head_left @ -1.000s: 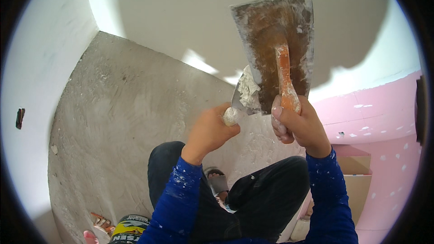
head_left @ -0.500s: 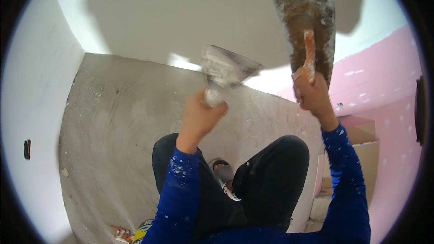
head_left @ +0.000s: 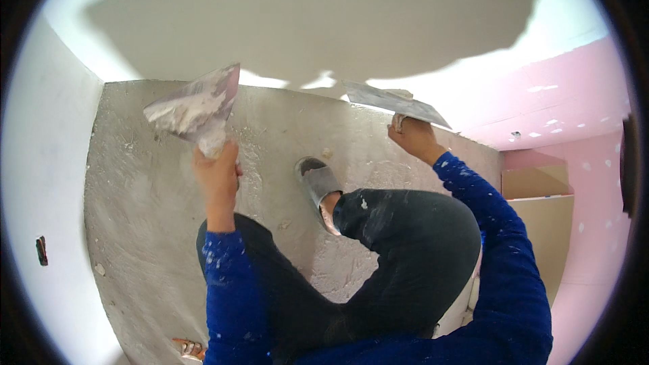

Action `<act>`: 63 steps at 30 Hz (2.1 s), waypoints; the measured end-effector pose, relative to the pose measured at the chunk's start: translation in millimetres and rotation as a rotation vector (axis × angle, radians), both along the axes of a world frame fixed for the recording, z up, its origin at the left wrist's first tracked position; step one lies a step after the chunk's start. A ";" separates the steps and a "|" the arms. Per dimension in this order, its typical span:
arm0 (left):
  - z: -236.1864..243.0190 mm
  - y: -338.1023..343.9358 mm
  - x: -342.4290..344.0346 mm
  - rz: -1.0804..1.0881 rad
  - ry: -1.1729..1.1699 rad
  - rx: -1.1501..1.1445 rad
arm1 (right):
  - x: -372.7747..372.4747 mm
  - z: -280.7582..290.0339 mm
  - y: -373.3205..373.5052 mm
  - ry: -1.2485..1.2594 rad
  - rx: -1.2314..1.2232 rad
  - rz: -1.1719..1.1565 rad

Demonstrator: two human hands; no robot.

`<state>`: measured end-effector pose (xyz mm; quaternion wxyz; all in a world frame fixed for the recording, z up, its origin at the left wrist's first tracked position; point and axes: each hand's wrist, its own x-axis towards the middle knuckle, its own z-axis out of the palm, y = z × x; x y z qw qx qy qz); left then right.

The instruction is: The person applies plaster to a wall using a trowel and a hawk. They repeatedly scoop plaster from the hawk and spread it onto the wall surface, smoothing it with the trowel.

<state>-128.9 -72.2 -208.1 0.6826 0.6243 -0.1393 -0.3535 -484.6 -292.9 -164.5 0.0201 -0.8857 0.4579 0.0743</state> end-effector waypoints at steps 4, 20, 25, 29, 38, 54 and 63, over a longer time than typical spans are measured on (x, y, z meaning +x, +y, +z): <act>-21.6 16.3 7.2 -0.035 -0.088 0.146 | 2.6 -95.2 -28.2 -0.042 -0.061 0.006; -31.7 20.3 0.9 -0.049 -0.169 0.358 | 36.5 -164.2 -108.4 0.018 0.287 -0.168; -31.1 14.6 -1.0 -0.097 -0.182 0.387 | 36.5 -176.8 -111.3 -0.113 0.129 -0.126; -29.9 10.1 -1.3 -0.109 -0.140 0.387 | 36.2 -175.6 -112.7 -0.041 0.128 -0.192; -37.7 2.6 -5.6 -0.170 -0.188 0.399 | -21.2 -98.9 -123.6 -0.436 -0.041 -0.284; -41.4 15.8 4.2 -0.180 -0.209 0.425 | 40.1 -167.7 -98.7 0.015 0.205 -0.165; -38.5 22.3 9.3 -0.125 -0.203 0.407 | 49.3 -179.6 -102.8 -0.018 0.142 -0.140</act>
